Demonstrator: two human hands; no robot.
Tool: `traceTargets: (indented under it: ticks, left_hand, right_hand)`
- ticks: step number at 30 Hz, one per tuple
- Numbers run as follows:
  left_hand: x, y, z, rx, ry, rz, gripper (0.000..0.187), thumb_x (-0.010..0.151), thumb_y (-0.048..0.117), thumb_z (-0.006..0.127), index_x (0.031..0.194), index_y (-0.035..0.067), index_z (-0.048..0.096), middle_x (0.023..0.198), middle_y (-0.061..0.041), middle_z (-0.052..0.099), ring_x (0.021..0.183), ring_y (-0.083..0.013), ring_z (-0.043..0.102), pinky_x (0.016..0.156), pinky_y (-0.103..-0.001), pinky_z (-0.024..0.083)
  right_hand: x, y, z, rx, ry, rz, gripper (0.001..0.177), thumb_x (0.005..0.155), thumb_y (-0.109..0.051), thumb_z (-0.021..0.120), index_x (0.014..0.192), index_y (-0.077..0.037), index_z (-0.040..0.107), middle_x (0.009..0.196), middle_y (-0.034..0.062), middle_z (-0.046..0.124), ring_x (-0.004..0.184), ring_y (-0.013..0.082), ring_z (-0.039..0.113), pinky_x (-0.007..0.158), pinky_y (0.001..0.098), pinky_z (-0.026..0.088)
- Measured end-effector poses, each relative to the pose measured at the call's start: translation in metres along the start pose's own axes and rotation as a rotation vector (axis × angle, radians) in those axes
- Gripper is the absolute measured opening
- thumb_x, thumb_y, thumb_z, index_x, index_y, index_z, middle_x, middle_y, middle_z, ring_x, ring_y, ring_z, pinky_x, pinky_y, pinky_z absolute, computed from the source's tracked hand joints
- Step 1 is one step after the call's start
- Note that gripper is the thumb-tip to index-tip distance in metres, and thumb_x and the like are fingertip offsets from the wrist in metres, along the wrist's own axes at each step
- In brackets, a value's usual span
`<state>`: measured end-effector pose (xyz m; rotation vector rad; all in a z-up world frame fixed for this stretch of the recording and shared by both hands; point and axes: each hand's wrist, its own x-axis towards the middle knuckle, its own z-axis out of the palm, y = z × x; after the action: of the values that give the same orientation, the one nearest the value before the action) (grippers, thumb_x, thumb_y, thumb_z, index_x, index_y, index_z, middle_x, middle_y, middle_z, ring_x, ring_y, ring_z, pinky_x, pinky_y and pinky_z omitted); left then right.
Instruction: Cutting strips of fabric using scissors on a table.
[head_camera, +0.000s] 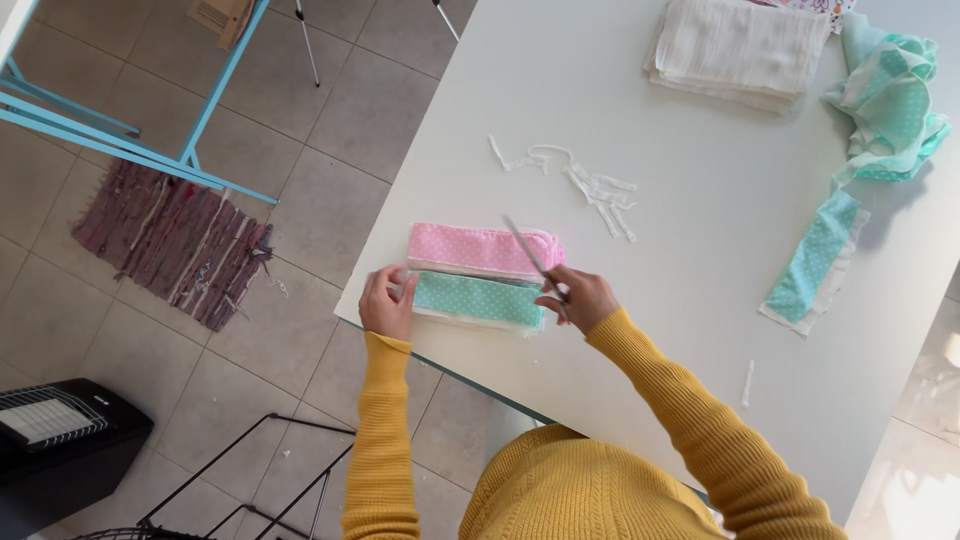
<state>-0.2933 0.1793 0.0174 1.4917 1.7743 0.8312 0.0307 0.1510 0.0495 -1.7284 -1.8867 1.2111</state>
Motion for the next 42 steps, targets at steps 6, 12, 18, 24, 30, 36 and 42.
traceTargets:
  ticks: [6, 12, 18, 24, 30, 36, 42]
  left_hand:
    - [-0.106, 0.066, 0.170, 0.055, -0.201, 0.922, 0.055, 0.100, 0.022, 0.070, 0.149, 0.006, 0.050, 0.149, -0.014, 0.055, 0.139, -0.0331, 0.053, 0.119, -0.048, 0.042]
    - [-0.202, 0.145, 0.283, 0.478, -0.846, 1.286, 0.088, 0.097, 0.063, 0.051, 0.167, 0.020, 0.017, 0.176, 0.001, 0.009, 0.164, -0.0231, 0.006, 0.131, -0.062, 0.002]
    - [-0.122, 0.157, 0.301, 0.637, -0.667, 1.040, 0.082, 0.101, 0.058, 0.046, 0.166, 0.017, 0.017, 0.174, -0.002, 0.012, 0.161, -0.0252, 0.004, 0.125, -0.064, -0.003]
    - [-0.024, 0.146, 0.287, 0.662, -0.174, 0.678, 0.080, 0.102, 0.058, 0.045, 0.164, 0.013, 0.021, 0.173, -0.006, 0.010, 0.159, -0.0302, 0.005, 0.119, -0.073, -0.004]
    - [0.024, 0.179, 0.305, 0.580, 0.042, 0.563, 0.086, 0.098, 0.047, 0.056, 0.163, 0.005, 0.018, 0.171, -0.017, 0.007, 0.158, -0.0369, 0.003, 0.116, -0.077, -0.003]
    - [-0.114, 0.235, 0.390, 0.366, -0.571, 1.164, 0.073, 0.102, 0.047, 0.054, 0.161, 0.013, 0.028, 0.171, -0.006, 0.020, 0.158, -0.0272, 0.016, 0.124, -0.068, 0.005]
    - [-0.160, 0.193, 0.349, 0.394, -0.706, 1.118, 0.055, 0.104, 0.042, 0.053, 0.149, 0.011, 0.049, 0.163, -0.003, 0.040, 0.155, -0.0222, 0.028, 0.125, -0.066, 0.005]
  right_hand:
    - [-0.135, 0.061, -0.054, 0.447, 0.736, 0.370, 0.015, 0.096, -0.009, 0.075, 0.110, -0.005, 0.070, 0.073, 0.0083, 0.065, 0.063, 0.0097, 0.068, 0.056, 0.0239, 0.057]
    - [-0.261, 0.132, -0.094, 0.279, 1.090, 0.431, 0.014, 0.104, -0.007, 0.071, 0.107, 0.002, 0.062, 0.094, 0.0093, 0.073, 0.064, 0.0123, 0.068, 0.054, 0.0234, 0.053]
    - [-0.320, 0.155, -0.096, 0.193, 1.147, 0.568, 0.014, 0.106, -0.008, 0.071, 0.108, 0.003, 0.062, 0.093, 0.0122, 0.073, 0.065, 0.0142, 0.069, 0.055, 0.0238, 0.055]
    - [-0.320, 0.176, -0.093, 0.195, 1.077, 0.595, 0.014, 0.099, -0.008, 0.073, 0.106, 0.000, 0.065, 0.089, 0.0107, 0.074, 0.065, 0.0146, 0.070, 0.053, 0.0242, 0.056]
    - [-0.297, 0.164, -0.099, 0.346, 1.018, 0.545, 0.012, 0.095, -0.009, 0.071, 0.102, -0.002, 0.064, 0.098, 0.0068, 0.075, 0.059, 0.0114, 0.069, 0.049, 0.0233, 0.055]
    - [-0.286, 0.184, -0.122, 0.476, 0.924, 0.535, 0.014, 0.091, -0.009, 0.071, 0.103, -0.004, 0.067, 0.099, 0.0035, 0.076, 0.054, 0.0091, 0.067, 0.046, 0.0225, 0.054]
    - [-0.293, 0.213, -0.149, 0.369, 0.813, 0.519, 0.021, 0.090, -0.015, 0.079, 0.105, -0.005, 0.070, 0.074, 0.0069, 0.072, 0.053, 0.0082, 0.064, 0.046, 0.0230, 0.052]
